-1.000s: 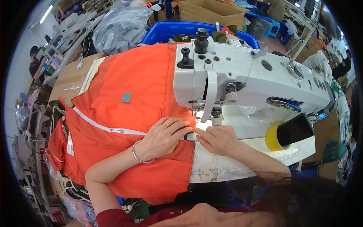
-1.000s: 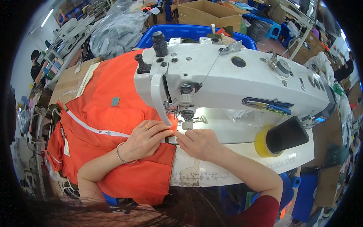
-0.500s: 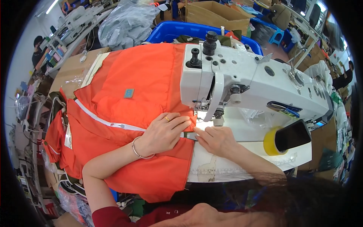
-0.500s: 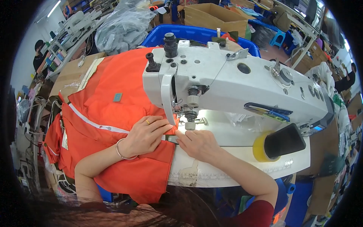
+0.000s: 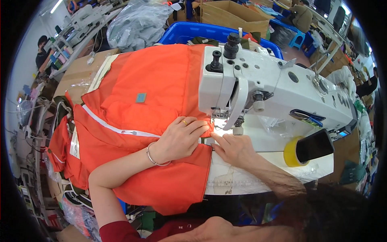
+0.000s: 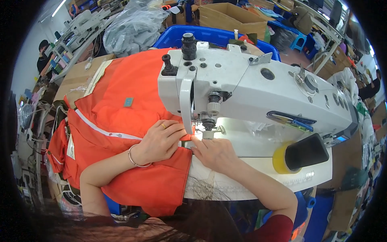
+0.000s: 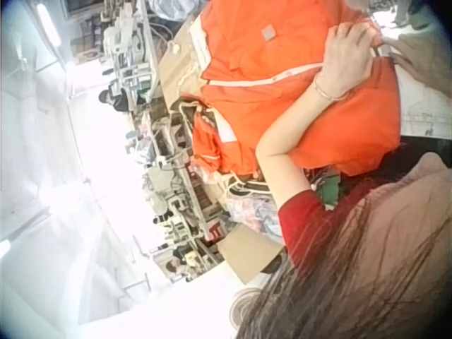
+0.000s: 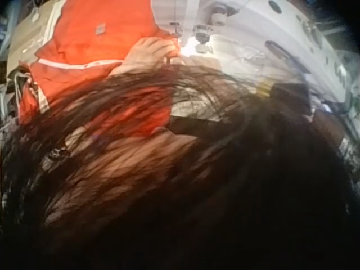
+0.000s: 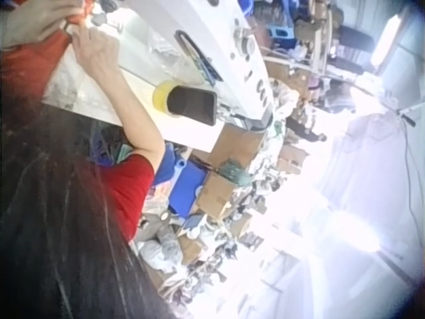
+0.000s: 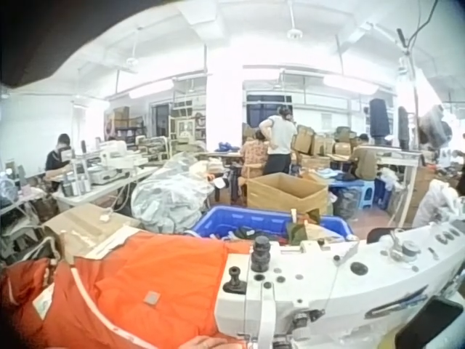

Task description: Sewing fabric pieces together using an industrial sewing machine to assemble bags.

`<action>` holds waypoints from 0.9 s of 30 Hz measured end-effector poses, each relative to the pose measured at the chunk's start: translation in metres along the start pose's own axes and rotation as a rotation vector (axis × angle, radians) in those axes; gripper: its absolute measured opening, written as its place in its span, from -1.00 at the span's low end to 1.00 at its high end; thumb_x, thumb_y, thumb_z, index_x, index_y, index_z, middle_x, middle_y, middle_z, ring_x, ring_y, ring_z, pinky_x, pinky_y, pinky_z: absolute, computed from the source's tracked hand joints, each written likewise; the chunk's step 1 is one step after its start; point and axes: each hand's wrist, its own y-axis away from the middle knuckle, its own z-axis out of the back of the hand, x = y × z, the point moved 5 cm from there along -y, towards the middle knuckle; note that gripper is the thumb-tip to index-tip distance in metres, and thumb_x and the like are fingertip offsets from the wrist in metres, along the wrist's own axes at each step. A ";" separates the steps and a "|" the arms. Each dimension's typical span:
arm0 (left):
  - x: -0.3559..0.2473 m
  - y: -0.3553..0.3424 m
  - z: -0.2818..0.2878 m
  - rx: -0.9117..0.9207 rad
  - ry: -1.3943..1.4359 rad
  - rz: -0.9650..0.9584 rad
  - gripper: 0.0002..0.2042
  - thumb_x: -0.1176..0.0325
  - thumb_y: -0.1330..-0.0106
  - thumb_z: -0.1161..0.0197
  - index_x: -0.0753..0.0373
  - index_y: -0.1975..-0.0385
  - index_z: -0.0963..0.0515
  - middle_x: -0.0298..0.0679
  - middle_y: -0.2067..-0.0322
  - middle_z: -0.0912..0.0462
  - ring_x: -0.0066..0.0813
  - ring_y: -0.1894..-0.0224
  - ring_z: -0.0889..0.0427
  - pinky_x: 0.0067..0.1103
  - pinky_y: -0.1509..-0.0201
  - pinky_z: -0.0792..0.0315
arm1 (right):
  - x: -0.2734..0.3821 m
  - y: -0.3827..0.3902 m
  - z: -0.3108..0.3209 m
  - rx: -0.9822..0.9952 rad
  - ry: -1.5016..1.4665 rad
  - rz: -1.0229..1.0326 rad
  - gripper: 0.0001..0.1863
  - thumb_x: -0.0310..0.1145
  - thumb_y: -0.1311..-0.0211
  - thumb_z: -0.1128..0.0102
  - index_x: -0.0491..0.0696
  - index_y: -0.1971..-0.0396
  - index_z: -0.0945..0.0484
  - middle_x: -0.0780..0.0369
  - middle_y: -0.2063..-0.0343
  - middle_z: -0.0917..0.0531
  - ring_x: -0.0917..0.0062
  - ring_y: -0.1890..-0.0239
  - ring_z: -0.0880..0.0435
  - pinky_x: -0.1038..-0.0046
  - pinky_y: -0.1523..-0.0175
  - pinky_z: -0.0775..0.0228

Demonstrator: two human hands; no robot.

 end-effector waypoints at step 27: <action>0.012 -0.005 -0.005 -0.014 0.028 -0.069 -0.67 0.48 -0.05 -0.27 0.19 0.11 -0.56 -0.18 0.02 -0.55 -0.19 0.01 -0.52 -0.36 -0.07 -0.45 | -0.005 0.002 -0.008 0.032 0.193 -0.040 -0.66 -0.23 -0.20 -0.26 0.13 0.00 -0.58 0.46 0.68 -0.43 0.64 0.78 -0.41 0.46 0.72 -0.05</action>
